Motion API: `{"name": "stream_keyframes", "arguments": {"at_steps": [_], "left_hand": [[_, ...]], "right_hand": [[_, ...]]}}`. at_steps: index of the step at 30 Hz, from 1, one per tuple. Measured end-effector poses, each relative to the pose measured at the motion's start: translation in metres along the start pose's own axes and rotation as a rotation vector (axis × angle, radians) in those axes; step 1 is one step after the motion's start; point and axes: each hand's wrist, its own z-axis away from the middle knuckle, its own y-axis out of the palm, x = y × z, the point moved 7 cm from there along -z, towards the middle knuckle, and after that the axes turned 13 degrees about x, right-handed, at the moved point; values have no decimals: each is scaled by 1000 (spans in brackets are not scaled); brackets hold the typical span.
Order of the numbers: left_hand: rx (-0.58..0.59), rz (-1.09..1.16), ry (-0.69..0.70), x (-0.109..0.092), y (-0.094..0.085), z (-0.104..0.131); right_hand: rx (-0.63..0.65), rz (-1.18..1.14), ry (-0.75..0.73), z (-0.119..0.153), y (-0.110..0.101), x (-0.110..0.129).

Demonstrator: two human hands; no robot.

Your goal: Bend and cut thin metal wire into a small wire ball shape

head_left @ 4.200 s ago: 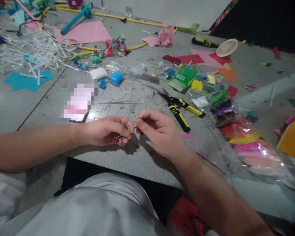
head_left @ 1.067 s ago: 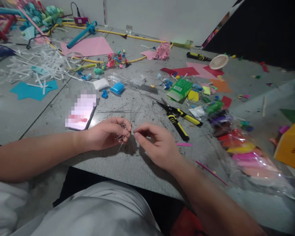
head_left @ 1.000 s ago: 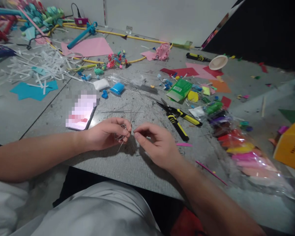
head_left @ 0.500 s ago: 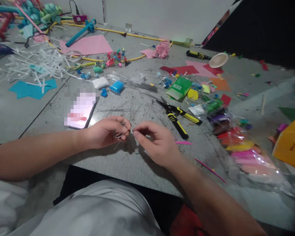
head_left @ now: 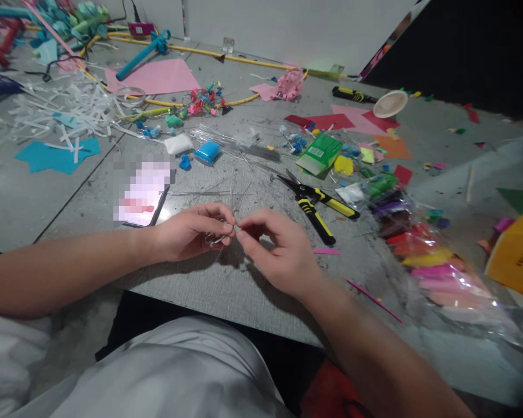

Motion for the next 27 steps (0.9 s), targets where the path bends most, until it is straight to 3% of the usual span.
{"name": "stream_keyframes", "arguments": {"at_steps": [5,12,19,27], "left_hand": [[7,14,2,1,-1,-1],[-44,5,-15,4,-2,0],[-63,-18,-51,5,-1,-1],[-29,-102,-76,7,2,-5]], "right_hand": [[32,224,-244,5,5,11],[89,442,-380,10,13,17],[70,554,-411,8,15,24],[247,651,-386,9,24,34]]}}
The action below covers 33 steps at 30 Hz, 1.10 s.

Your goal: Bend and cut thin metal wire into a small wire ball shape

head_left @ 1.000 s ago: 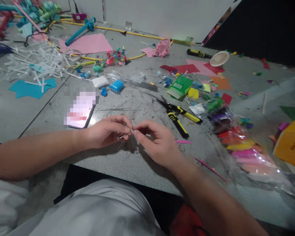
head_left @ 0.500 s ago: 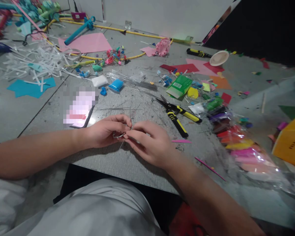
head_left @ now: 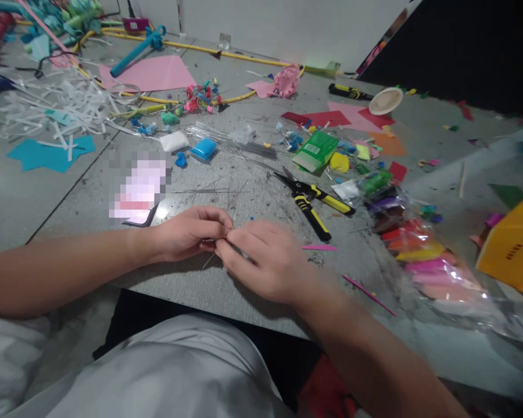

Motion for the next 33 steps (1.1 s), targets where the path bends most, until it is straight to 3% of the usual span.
{"name": "stream_keyframes", "arguments": {"at_steps": [3,7,11,14,20,28,33], "left_hand": [[3,-22,-5,0,2,0],[9,-38,38,-2,0,0],[31,-40,47,-5,-1,1],[39,-29,47,-6,-1,2],[-1,-68,66,-9,0,5],[-41,-274,161,-9,-5,7],[-34,-331,153,-7,-11,6]], "right_hand": [[-44,34,-32,2,1,5],[-138,-26,31,8,3,-4],[-296,-60,-30,16,-6,-2],[-336,-111,-31,15,-7,-4],[-527,-202,46,13,-2,-17],[-457,-629,335,12,16,-41],[-412,-842,389,12,27,-46]]}}
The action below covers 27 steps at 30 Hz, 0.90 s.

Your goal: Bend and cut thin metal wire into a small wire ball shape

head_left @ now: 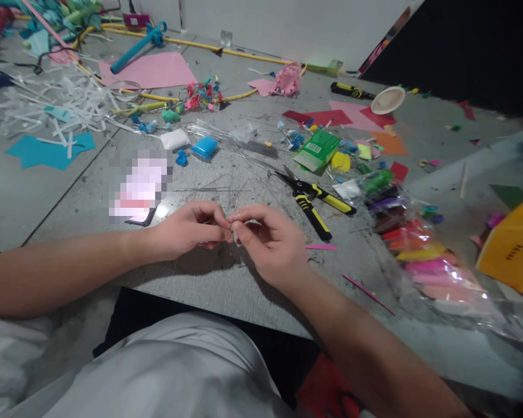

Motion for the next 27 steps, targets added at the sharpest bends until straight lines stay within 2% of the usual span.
{"name": "stream_keyframes", "arguments": {"at_steps": [6,10,17,23,27], "left_hand": [[-22,-18,-42,4,-4,0],[-69,-39,-65,-2,-2,2],[-104,-44,-113,-11,4,6],[-116,-88,-87,-13,2,10],[-103,-122,-85,-13,2,9]], "right_hand": [[-21,-94,13,-2,-6,2],[-24,-72,35,-4,-9,5],[-29,-66,141,-5,-11,2],[14,-158,306,-3,-8,-1],[33,-115,308,-3,-7,3]]}}
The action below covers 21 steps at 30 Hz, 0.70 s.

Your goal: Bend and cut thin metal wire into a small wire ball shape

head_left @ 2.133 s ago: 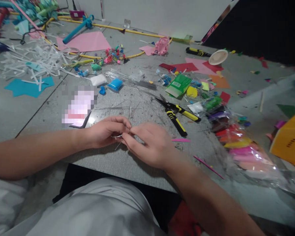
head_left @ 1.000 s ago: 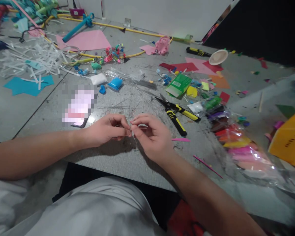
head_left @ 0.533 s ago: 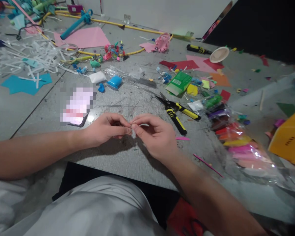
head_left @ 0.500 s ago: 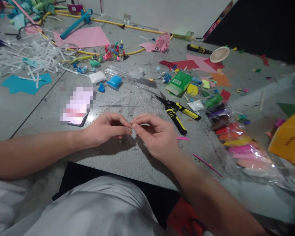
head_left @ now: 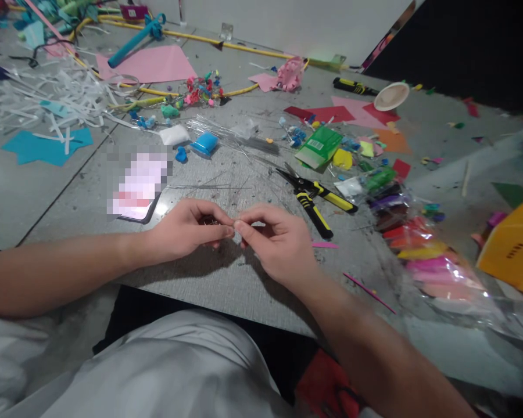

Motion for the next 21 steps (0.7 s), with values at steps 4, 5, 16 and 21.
{"name": "stream_keyframes", "arguments": {"at_steps": [4,5,16,21], "left_hand": [[-9,-42,-25,0,-1,-3],[-16,-71,-33,-1,-2,-4],[-45,-173,129,-17,-8,-4],[-10,-137,80,-16,-8,-5]], "right_hand": [[-16,135,13,1,-1,-4],[-14,160,13,1,-1,-5],[69,274,-113,0,2,-2],[92,381,-159,0,6,3]]}}
